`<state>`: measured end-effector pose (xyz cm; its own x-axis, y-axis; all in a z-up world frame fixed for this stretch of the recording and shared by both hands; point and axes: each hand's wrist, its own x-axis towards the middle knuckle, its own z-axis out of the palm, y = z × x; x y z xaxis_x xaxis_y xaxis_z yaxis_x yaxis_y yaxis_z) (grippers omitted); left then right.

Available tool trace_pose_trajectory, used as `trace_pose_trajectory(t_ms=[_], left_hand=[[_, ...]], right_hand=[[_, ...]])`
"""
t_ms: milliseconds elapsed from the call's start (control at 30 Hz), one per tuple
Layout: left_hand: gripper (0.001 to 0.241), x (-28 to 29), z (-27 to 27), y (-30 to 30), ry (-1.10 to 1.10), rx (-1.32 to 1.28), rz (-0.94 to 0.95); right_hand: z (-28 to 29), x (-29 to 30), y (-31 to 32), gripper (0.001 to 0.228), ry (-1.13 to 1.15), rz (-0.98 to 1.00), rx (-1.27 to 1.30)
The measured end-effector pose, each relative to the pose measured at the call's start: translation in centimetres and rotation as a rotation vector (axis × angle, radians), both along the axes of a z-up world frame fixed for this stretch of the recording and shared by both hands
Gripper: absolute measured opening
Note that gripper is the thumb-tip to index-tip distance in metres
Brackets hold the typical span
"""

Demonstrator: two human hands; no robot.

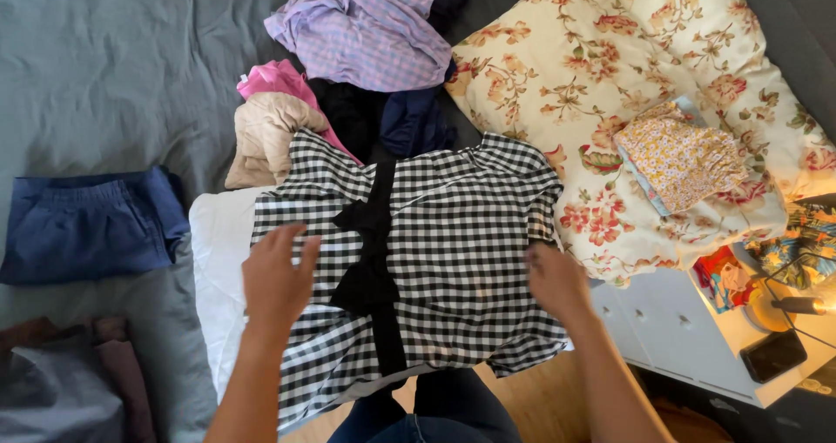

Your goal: The person folds a floral patterned cloth, a black and white checkered shirt, and a purple plaid shirt on a white pillow placed on a bed. The person places the folded items onto a stack on a nearby dresser.

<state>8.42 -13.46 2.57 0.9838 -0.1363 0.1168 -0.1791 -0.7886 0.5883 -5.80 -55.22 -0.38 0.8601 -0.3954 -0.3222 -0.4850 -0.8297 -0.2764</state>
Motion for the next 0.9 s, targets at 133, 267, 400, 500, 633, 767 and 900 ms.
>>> trace_pose_trajectory(t_ms=[133,267,400,500,633,767,900], left_hand=[[0.052,-2.4,-2.8,-0.4,-0.166,0.347,-0.058],[0.059,-3.9,-6.6,2.5,0.061,0.495,0.120],[0.043,-1.6,-4.4,2.0,0.022,0.360,0.261],[0.031,2.5,-2.9,0.5,0.042,0.115,0.241],[0.032,8.4,-4.6,0.1,0.289,0.076,0.384],[0.039,13.4,-8.0,1.4,0.508,0.044,0.435],[0.048,17.6,-13.9,3.0,0.595,0.126,0.427]], right_hand=[[-3.5,1.0,4.5,0.048,-0.187,0.109,0.082],[-4.1,2.4,5.9,0.061,-0.093,0.121,0.007],[-4.9,2.8,6.6,0.053,-0.204,0.057,-0.081],[-4.9,6.0,7.1,0.045,-0.403,0.213,-0.092],[-1.9,10.0,10.1,0.031,-0.451,0.314,-0.010],[-1.0,13.8,13.0,0.025,-0.505,0.497,0.109],[-1.1,17.2,15.7,0.041,-0.446,0.693,0.152]])
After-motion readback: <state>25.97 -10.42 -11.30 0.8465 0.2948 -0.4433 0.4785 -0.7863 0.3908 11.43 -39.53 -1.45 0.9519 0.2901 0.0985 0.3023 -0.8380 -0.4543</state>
